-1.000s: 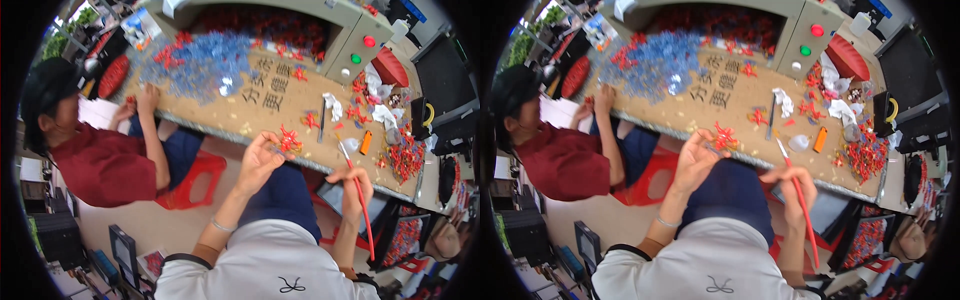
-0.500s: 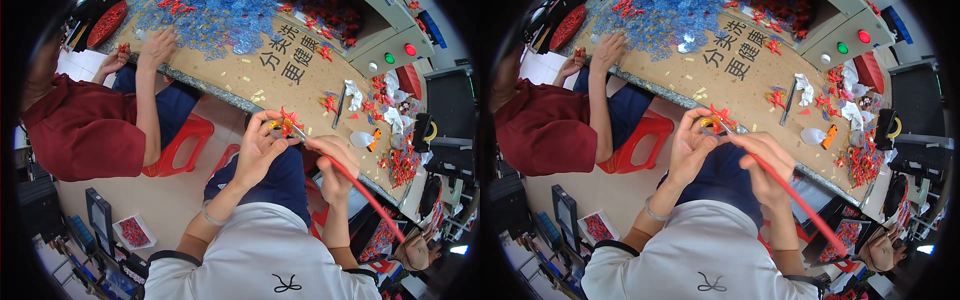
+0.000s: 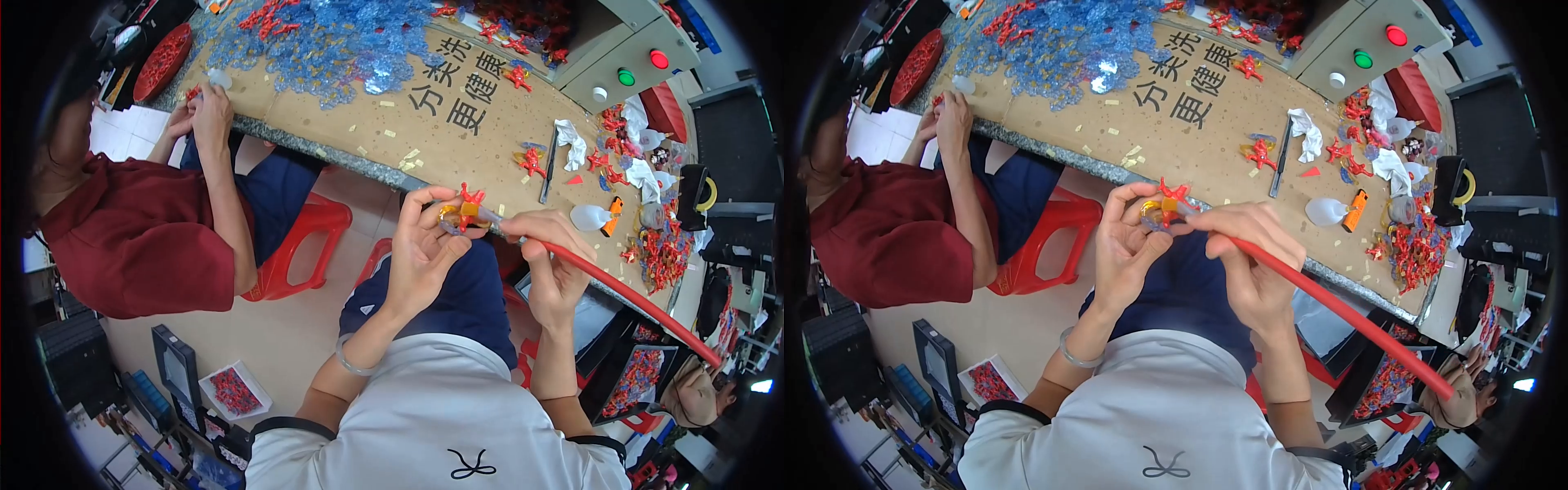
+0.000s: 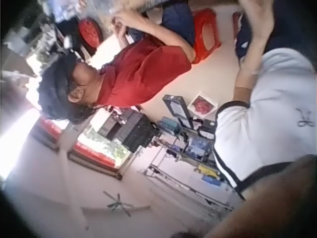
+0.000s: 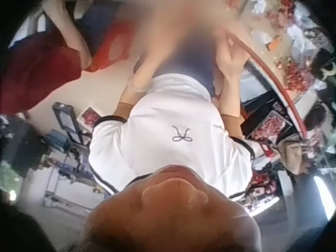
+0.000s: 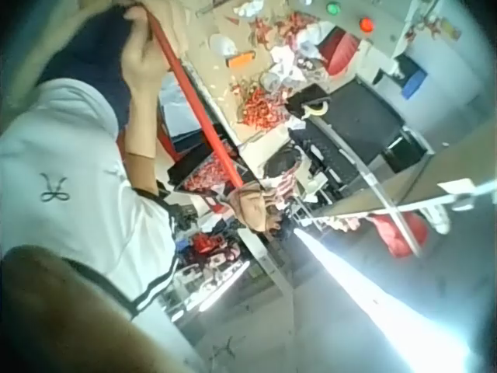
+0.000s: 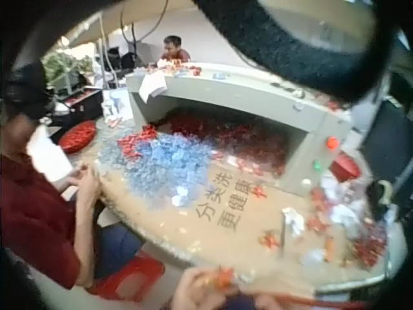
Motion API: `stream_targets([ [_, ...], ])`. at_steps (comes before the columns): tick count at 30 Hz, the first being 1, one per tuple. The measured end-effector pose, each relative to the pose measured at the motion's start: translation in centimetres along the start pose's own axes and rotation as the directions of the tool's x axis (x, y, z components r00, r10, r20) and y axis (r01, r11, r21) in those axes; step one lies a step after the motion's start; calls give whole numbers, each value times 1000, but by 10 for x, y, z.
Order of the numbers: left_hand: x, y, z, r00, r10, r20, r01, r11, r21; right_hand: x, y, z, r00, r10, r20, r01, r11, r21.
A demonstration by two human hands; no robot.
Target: The person assembles plastic figurines by applying glue using a paintbrush and a squeeze bottle and pressing the components together by hand.
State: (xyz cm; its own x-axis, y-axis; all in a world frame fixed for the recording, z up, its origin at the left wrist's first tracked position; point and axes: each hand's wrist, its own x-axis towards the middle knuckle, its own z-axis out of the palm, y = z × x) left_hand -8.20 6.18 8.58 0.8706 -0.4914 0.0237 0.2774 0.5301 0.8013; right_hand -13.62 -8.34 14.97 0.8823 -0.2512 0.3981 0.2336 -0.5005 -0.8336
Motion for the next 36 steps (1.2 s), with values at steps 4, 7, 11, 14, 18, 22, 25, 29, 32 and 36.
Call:
stream_targets([
  [4, -6, -3, -1, 1000, -14, 9, 15, 997, -75, 12, 17, -12, 969, -184, -168, 117, 930, -348],
  [7, -1, 0, -2, 995, -86, 53, 92, 988, -123, 2, 6, -19, 984, 175, 18, -171, 936, 308],
  [11, 2, 2, -2, 987, -130, 90, 142, 980, -140, 4, 19, -30, 997, 43, -65, -52, 988, -146],
  [14, 5, 2, -2, 981, -159, 113, 174, 975, -141, 3, 13, -33, 990, 142, -25, -130, 953, 273],
  [18, 6, 1, -1, 974, -180, 135, 199, 970, -142, 2, 24, -39, 1000, 17, -15, -19, 994, -109],
  [22, 7, 3, 7, 977, -171, 131, 185, 977, -107, -3, 22, -41, 977, 104, -188, -58, 970, 236],
  [25, 6, 6, 10, 952, -260, 159, 290, 934, -208, -17, 14, -32, 960, 212, -185, -124, 909, 397],
  [29, 4, 3, 13, 956, -284, 70, 292, 905, -310, -33, 2, -16, 946, 202, -255, -100, 926, 364],
  [32, 2, 2, 22, 963, -269, 19, 264, 924, -276, -31, -5, -9, 965, 77, -252, -51, 993, 111],
  [36, 0, 2, 25, 978, -206, 14, 204, 956, -211, -26, -4, -1, 978, -76, -197, 63, 996, -68],
])
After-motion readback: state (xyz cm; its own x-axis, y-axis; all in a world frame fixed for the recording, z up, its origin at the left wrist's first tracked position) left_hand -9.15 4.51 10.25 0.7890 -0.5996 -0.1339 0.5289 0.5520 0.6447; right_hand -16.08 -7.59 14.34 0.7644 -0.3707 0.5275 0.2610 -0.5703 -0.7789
